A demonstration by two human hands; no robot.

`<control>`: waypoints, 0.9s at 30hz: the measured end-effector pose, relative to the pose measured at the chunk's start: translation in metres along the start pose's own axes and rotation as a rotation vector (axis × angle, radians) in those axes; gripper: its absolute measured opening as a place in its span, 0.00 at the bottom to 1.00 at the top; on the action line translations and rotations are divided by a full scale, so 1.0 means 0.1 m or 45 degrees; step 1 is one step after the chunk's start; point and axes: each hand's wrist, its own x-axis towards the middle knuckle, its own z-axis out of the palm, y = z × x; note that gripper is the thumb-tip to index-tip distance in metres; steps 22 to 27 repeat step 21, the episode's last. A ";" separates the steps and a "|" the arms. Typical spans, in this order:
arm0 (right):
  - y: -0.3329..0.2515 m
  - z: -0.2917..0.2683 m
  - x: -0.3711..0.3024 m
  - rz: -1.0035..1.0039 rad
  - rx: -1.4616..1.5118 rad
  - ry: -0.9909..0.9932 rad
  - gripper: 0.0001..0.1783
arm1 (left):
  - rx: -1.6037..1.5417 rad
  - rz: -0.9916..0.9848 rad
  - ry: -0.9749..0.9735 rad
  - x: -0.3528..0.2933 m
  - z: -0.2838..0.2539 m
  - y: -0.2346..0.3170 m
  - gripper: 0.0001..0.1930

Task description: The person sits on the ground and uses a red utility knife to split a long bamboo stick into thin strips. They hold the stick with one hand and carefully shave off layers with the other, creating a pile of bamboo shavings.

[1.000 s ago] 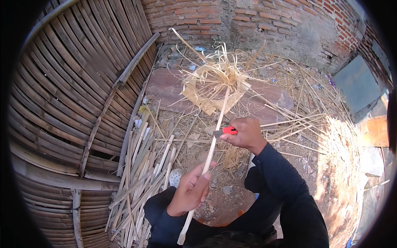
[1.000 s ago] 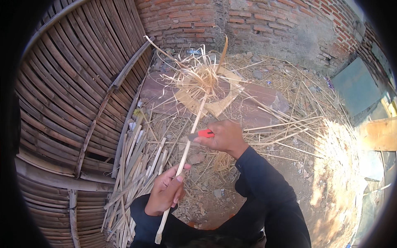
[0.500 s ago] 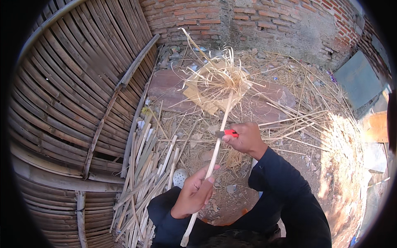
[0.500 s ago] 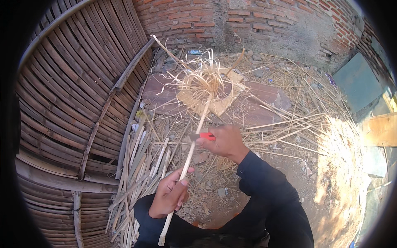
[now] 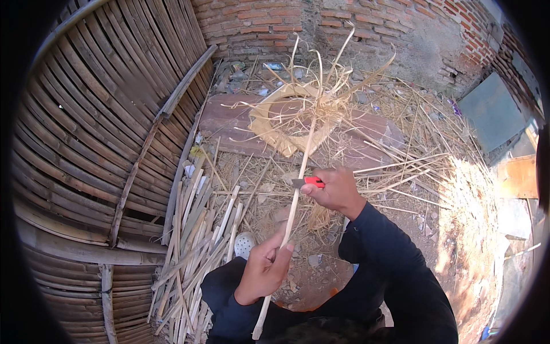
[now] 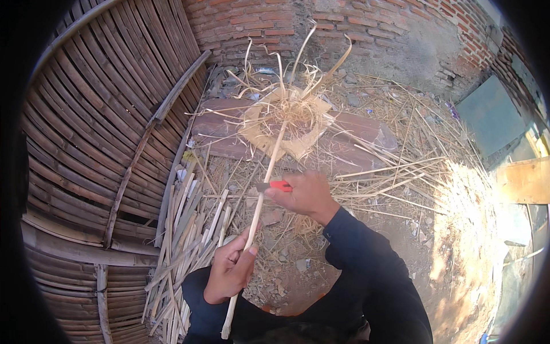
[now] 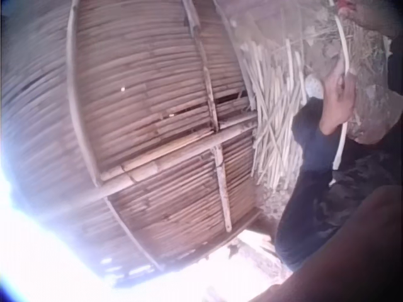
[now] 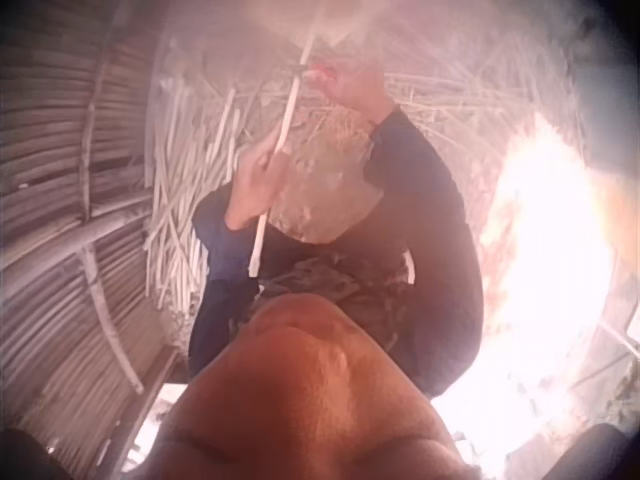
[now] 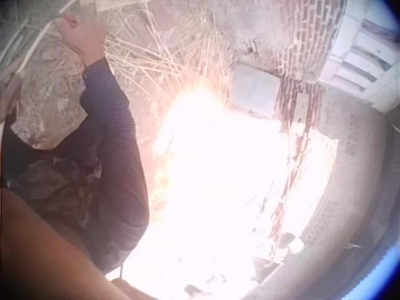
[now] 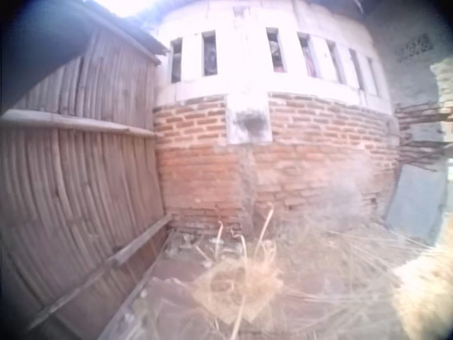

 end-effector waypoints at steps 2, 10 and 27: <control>0.30 -0.05 0.20 0.366 -0.059 0.003 0.34 | -0.008 -0.015 -0.026 0.00 0.01 0.01 0.24; -0.06 -0.01 -0.09 -0.172 0.054 -0.006 0.37 | -0.048 0.033 -0.032 -0.07 -0.04 0.04 0.24; 0.65 -0.01 0.27 0.394 -0.162 0.010 0.42 | -0.080 -0.021 -0.097 -0.05 0.11 -0.16 0.26</control>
